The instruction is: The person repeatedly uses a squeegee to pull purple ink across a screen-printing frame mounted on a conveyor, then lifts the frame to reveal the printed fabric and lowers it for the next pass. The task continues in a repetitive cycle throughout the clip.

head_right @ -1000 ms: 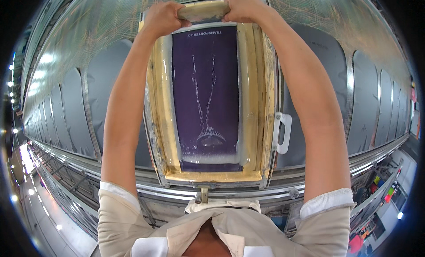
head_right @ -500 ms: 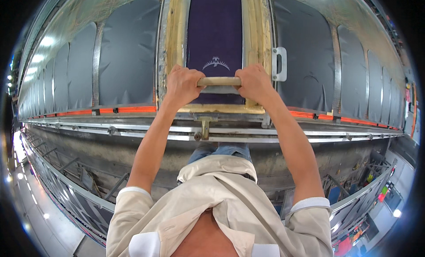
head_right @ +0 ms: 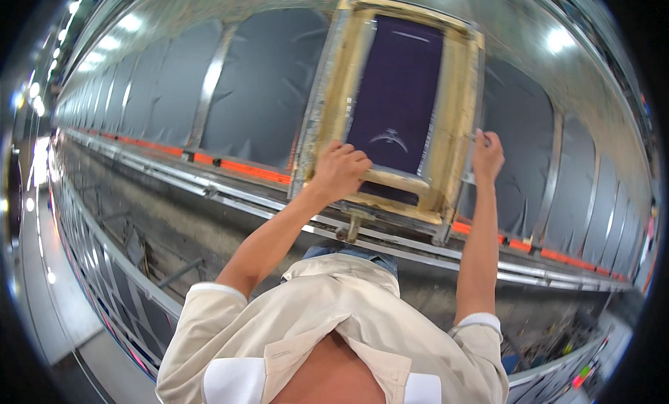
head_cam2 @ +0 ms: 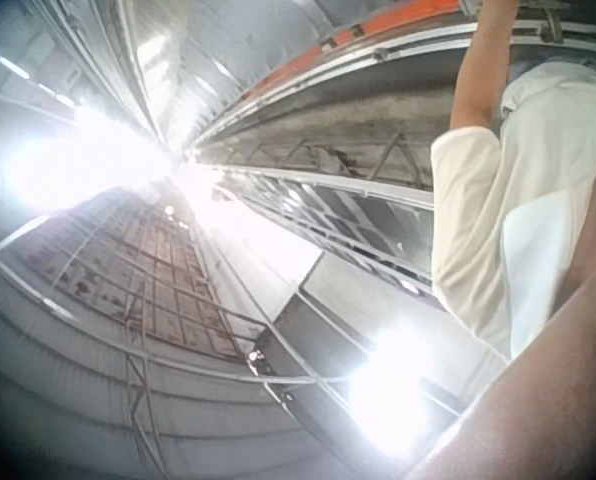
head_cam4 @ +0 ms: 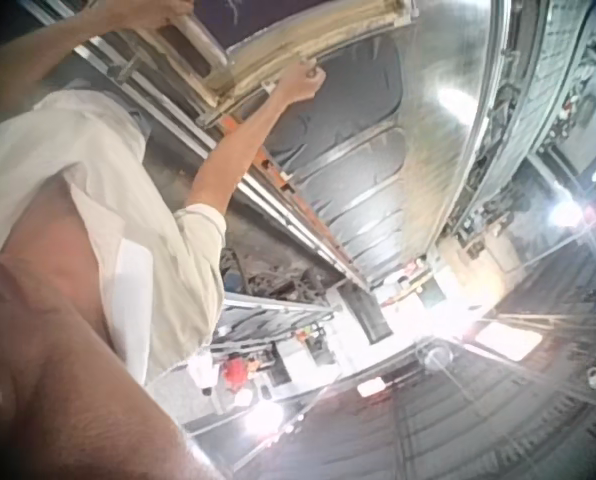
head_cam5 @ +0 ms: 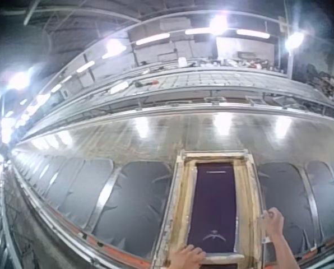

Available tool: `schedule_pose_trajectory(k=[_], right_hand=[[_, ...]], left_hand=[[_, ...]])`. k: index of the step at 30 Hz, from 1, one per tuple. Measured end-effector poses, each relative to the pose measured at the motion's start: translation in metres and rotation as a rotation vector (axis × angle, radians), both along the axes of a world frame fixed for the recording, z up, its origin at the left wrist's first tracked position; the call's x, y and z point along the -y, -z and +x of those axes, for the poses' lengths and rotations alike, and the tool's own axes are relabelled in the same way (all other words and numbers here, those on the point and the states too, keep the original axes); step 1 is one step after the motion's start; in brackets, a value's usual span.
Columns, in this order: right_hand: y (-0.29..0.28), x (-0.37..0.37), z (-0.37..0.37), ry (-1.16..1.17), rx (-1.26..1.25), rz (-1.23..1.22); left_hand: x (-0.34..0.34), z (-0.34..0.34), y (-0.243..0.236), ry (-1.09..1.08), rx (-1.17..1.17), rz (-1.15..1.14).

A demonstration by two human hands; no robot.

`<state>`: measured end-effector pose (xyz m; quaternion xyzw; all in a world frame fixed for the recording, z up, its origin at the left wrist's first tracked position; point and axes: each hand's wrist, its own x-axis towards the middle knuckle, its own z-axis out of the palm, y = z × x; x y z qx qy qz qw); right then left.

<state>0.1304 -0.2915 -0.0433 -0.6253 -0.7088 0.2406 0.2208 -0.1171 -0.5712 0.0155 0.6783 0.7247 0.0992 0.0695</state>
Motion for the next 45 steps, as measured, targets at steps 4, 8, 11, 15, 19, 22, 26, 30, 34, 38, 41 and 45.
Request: schedule_pose_trajectory(k=[4, 8, 11, 15, 19, 22, 26, 30, 34, 38, 41, 45], right_hand=[[-0.049, -0.003, -0.008, 0.025, 0.011, -0.023], [-0.068, 0.028, -0.045, 0.011, -0.102, 0.017], [-0.013, 0.060, -0.112, -0.021, -0.180, 0.134], [-0.007, 0.141, -0.245, -0.053, -0.348, 0.070], [-0.013, 0.181, -0.315, -0.041, -0.345, 0.007], [-0.020, 0.187, -0.326, 0.001, -0.353, 0.016], [-0.014, 0.185, -0.324, -0.005, -0.279, 0.034], [0.000, 0.182, -0.327, 0.007, -0.201, 0.004], [0.008, 0.182, -0.322, -0.030, -0.155, 0.024], [-0.033, 0.161, -0.345, -0.122, 0.125, -0.065], [-0.044, 0.090, -0.389, -0.399, -0.048, 0.133], [-0.068, 0.006, -0.491, -0.796, -0.064, 0.219]], left_hand=[[0.017, -0.014, -0.012, -0.037, 0.123, 0.064], [0.041, -0.040, -0.053, -0.051, 0.077, -0.010], [0.064, -0.117, -0.031, -0.052, 0.054, -0.010], [0.153, -0.216, -0.044, -0.119, 0.045, 0.044], [0.218, -0.257, -0.041, -0.136, -0.009, 0.104], [0.242, -0.269, -0.035, -0.077, -0.018, 0.114], [0.255, -0.276, -0.013, -0.019, -0.042, 0.150], [0.214, -0.301, -0.014, 0.012, -0.024, 0.226], [0.131, -0.353, -0.001, 0.033, -0.028, 0.301], [0.023, -0.430, 0.008, 0.048, -0.065, 0.261], [-0.071, -0.479, 0.017, 0.086, -0.084, 0.293], [-0.151, -0.521, -0.002, 0.137, -0.004, 0.169]])
